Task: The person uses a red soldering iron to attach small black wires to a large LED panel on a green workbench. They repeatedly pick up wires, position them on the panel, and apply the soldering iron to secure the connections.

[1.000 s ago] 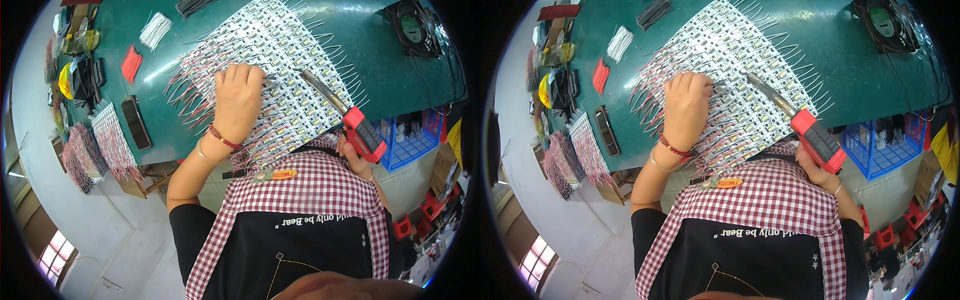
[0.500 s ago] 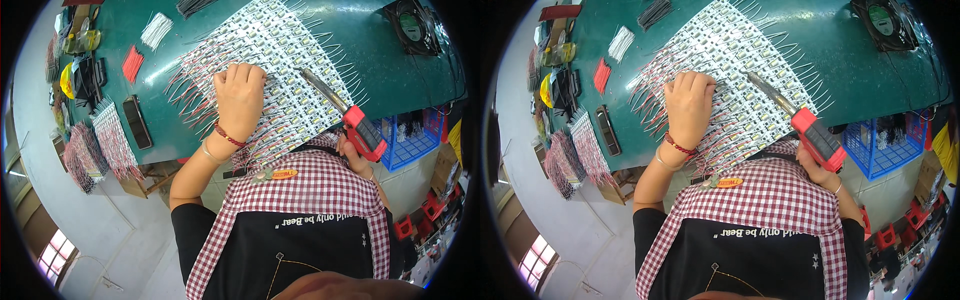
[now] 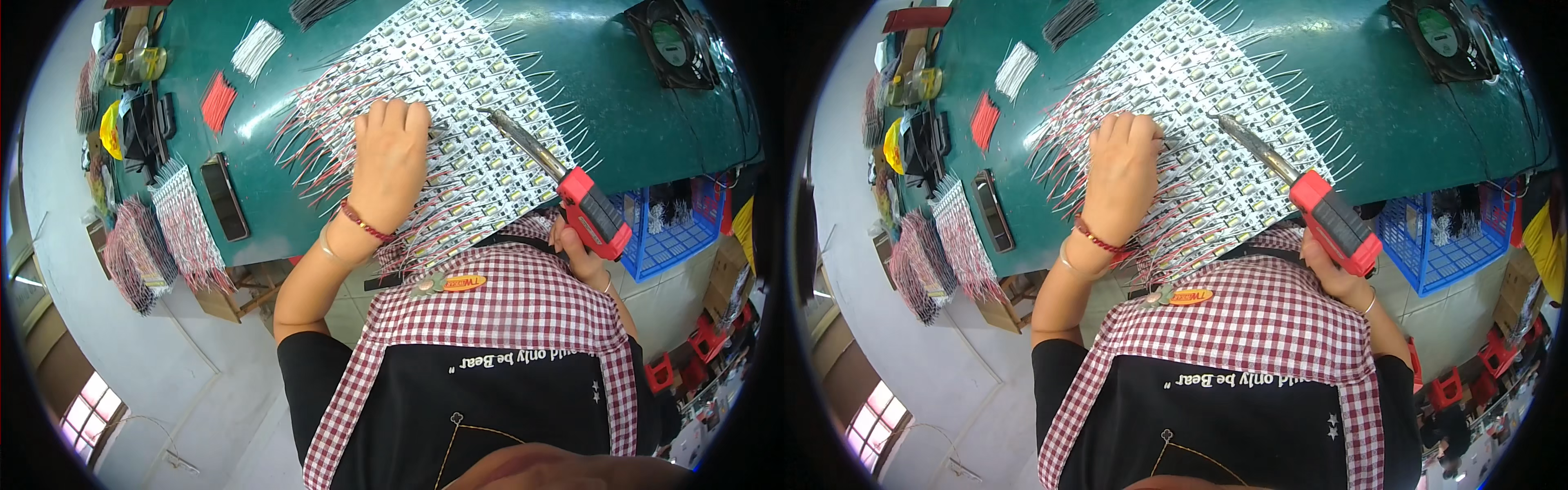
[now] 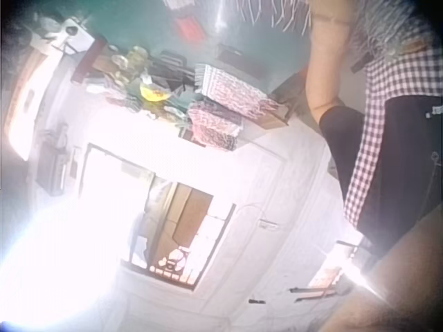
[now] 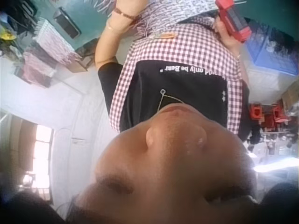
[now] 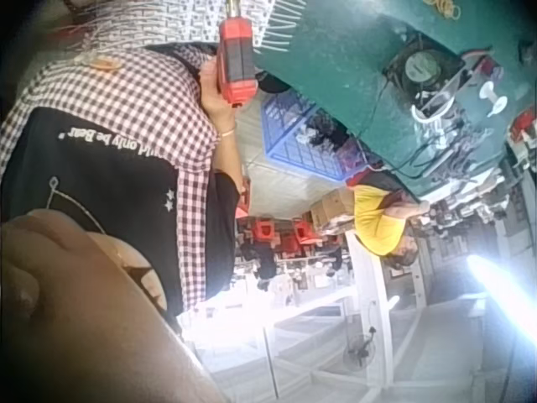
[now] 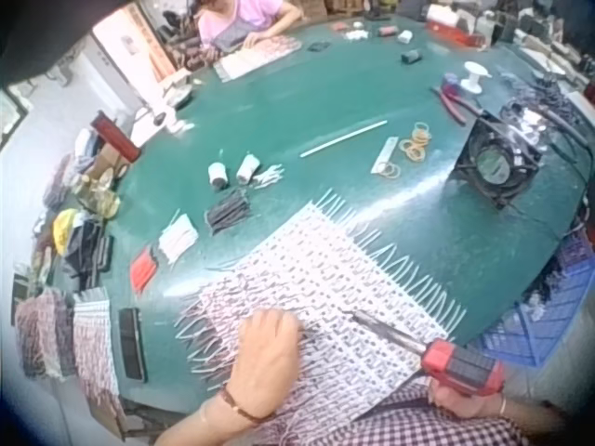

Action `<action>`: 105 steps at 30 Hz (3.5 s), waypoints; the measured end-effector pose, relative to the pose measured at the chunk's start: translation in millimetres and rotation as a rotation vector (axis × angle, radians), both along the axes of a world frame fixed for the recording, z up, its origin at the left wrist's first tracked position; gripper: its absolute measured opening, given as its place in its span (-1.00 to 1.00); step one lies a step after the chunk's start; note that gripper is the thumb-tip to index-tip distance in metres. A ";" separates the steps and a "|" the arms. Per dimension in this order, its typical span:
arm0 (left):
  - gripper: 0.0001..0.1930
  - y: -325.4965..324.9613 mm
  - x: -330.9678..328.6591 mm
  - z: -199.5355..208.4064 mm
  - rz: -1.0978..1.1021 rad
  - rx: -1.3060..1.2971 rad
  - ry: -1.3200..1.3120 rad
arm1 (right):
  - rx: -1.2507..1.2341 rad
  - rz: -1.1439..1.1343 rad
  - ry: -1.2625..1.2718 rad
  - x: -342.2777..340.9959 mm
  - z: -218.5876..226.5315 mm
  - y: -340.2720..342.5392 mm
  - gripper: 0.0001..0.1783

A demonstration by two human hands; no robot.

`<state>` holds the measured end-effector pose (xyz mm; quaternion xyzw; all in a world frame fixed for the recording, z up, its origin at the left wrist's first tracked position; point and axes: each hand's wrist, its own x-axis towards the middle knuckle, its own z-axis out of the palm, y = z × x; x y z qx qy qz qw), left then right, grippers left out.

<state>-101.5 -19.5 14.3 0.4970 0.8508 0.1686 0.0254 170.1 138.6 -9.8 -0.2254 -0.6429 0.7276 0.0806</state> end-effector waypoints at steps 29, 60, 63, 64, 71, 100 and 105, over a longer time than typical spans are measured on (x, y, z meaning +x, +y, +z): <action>-0.72 -5.4 30.1 -4.4 -0.247 0.157 0.085 | 0.254 0.109 -0.165 29.6 -2.7 -1.2 -0.81; -0.75 -3.6 24.0 -5.0 -0.283 0.162 0.050 | 0.390 0.090 -0.146 35.9 -0.8 -2.5 -0.80; -0.77 -3.2 23.4 -3.7 -0.287 0.151 0.053 | 0.257 0.042 -0.176 39.1 -2.5 -5.8 -0.84; -0.78 -3.0 23.1 -3.2 -0.287 0.143 0.064 | 0.201 0.035 -0.187 40.1 -2.9 -6.5 -0.84; -0.75 -5.2 24.2 -1.1 -0.215 0.262 0.125 | 0.023 0.066 -0.177 44.0 -3.5 -3.9 -0.83; -0.77 -4.7 48.0 -15.1 -0.206 0.277 -0.023 | 0.451 0.139 -0.104 41.1 4.1 -1.8 -0.81; -0.78 -3.1 49.5 -14.4 -0.188 0.261 -0.019 | 0.468 0.145 -0.096 33.4 14.7 -1.9 -0.80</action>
